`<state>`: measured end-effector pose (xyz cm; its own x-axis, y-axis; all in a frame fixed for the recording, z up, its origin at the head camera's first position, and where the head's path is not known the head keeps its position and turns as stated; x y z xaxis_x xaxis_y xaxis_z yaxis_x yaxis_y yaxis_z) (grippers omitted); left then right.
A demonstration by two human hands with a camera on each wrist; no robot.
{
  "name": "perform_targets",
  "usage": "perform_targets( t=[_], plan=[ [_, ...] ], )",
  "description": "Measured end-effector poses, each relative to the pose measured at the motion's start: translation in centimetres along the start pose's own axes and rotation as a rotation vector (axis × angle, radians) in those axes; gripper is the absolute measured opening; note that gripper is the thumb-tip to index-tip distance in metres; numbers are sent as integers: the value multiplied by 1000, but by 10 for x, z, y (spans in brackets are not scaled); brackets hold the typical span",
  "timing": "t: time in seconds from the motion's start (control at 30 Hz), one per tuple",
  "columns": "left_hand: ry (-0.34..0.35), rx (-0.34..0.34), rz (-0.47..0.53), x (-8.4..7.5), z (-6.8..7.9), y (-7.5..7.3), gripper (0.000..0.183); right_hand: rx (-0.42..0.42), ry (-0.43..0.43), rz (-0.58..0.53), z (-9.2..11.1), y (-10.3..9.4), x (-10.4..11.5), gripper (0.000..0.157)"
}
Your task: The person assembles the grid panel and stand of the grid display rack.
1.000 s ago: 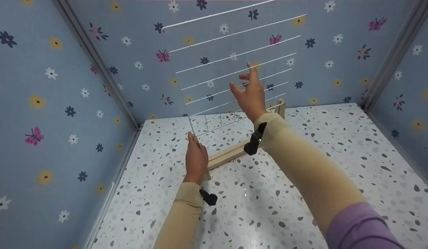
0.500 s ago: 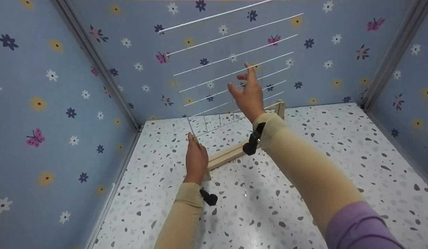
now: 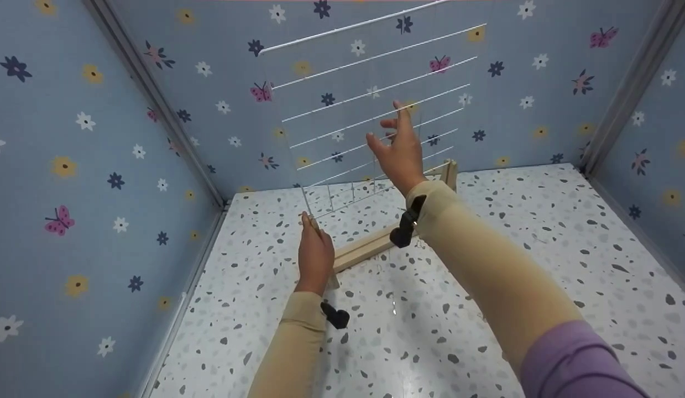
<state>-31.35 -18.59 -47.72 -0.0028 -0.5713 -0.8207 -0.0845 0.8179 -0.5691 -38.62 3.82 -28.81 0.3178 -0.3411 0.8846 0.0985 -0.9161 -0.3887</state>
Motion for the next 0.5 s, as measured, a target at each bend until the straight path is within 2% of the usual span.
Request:
perform_targets(
  t=[0.5],
  plan=[
    [-7,-17,-24,1,-1,-1,65,2,30,20,-1,6,-14,81]
  ],
)
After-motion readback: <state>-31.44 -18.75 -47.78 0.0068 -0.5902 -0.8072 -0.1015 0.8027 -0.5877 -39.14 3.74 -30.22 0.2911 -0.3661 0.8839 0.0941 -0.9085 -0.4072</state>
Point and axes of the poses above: each hand's wrist, its own z-axis away from the middle knuckle, its own y-axis out of the palm, x = y × z, the point moved 9 cm from there along -z, towards the middle knuckle, and after that the axes turned 15 degrees about x, right-handed, at the moved point
